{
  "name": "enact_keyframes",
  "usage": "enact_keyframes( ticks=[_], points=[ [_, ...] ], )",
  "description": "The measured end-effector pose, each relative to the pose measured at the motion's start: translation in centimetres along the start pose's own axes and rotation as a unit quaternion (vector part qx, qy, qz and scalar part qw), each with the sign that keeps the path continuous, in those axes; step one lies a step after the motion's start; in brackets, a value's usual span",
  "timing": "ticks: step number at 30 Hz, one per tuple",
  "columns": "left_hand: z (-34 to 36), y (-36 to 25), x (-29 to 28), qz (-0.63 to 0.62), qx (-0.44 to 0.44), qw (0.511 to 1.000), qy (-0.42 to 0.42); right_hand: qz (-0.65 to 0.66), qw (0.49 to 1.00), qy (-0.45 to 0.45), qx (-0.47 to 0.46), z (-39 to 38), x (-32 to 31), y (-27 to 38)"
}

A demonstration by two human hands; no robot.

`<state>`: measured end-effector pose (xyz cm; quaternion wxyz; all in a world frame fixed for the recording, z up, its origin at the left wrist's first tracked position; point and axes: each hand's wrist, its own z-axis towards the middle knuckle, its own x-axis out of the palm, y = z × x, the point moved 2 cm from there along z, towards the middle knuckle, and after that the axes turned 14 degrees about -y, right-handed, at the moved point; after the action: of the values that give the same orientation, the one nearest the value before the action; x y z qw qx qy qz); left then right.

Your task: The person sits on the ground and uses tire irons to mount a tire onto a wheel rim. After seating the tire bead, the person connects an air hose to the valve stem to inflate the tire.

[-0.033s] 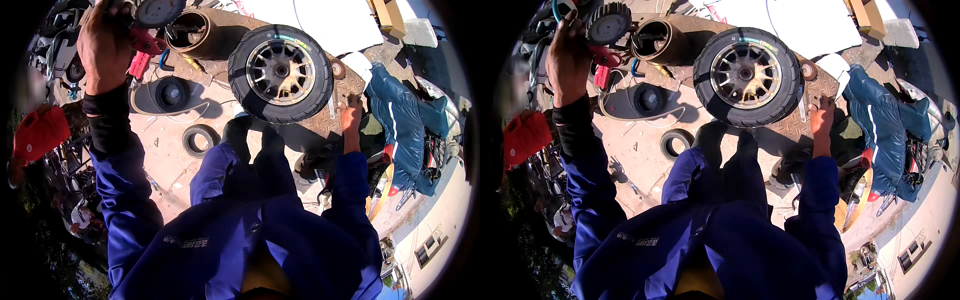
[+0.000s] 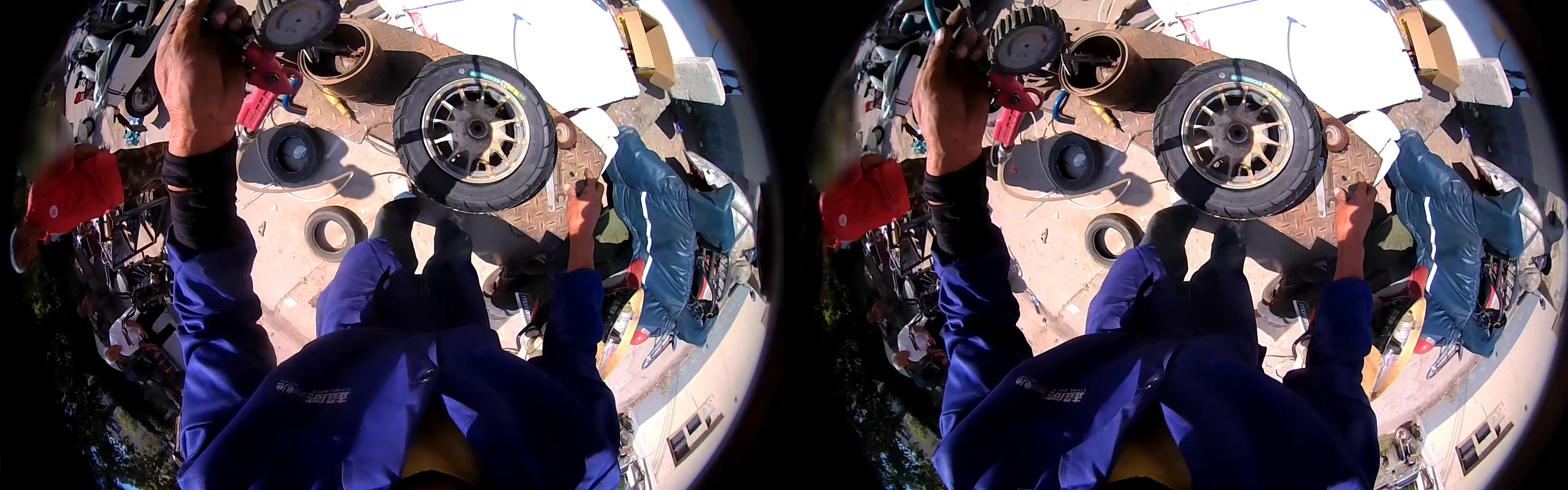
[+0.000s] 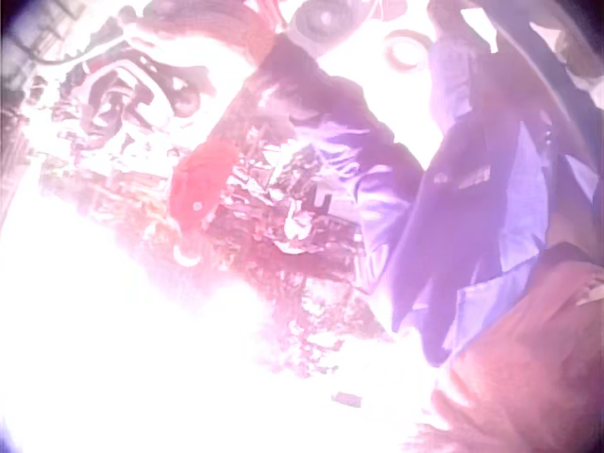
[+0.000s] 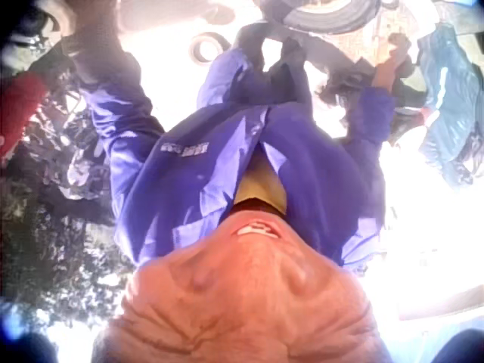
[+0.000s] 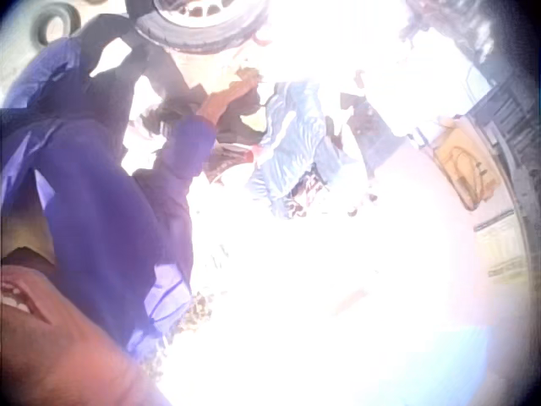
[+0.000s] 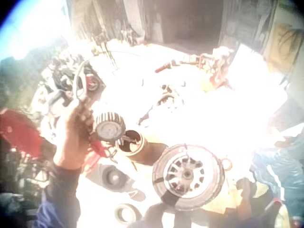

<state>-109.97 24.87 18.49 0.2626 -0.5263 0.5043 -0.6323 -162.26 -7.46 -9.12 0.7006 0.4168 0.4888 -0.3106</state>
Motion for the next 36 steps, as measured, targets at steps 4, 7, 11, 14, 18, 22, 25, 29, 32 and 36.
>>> enact_keyframes(
  ticks=[4,7,11,14,18,22,25,29,32,36],
  points=[
    [-10.1,-4.1,2.1,0.075,0.161,0.980,-0.083,0.322,0.944,0.024,0.072,2.5,-5.3,10.3],
    [-20.9,-4.8,0.4,0.132,0.183,0.959,-0.169,0.527,0.833,0.168,-0.008,0.4,-12.3,25.4],
    [-30.0,2.3,1.2,0.250,0.266,0.909,-0.202,0.719,0.593,0.348,-0.102,-4.6,-20.4,35.6],
    [-35.6,6.2,2.7,0.327,0.258,0.891,-0.181,0.746,0.547,0.372,-0.079,-8.3,-25.2,37.7],
    [-40.1,10.1,0.9,0.383,0.358,0.828,-0.197,0.773,0.515,0.368,0.029,-9.5,-23.7,36.4],
    [-42.8,10.7,-1.6,0.446,0.296,0.833,-0.141,0.802,0.523,0.280,0.076,-10.8,-25.6,34.4],
    [-44.6,11.1,-1.9,0.492,0.227,0.838,-0.061,0.810,0.551,0.195,0.043,-11.2,-27.9,32.7],
    [-44.1,10.5,0.0,0.454,0.220,0.862,0.049,0.809,0.561,0.171,-0.033,-10.8,-30.2,29.3],
    [-41.9,7.2,2.9,0.336,0.227,0.913,0.039,0.801,0.562,0.193,-0.070,-11.8,-30.5,27.2],
    [-38.4,4.5,7.7,0.057,0.179,0.980,0.070,0.737,0.638,0.205,-0.087,-14.1,-28.2,23.6]
  ],
)
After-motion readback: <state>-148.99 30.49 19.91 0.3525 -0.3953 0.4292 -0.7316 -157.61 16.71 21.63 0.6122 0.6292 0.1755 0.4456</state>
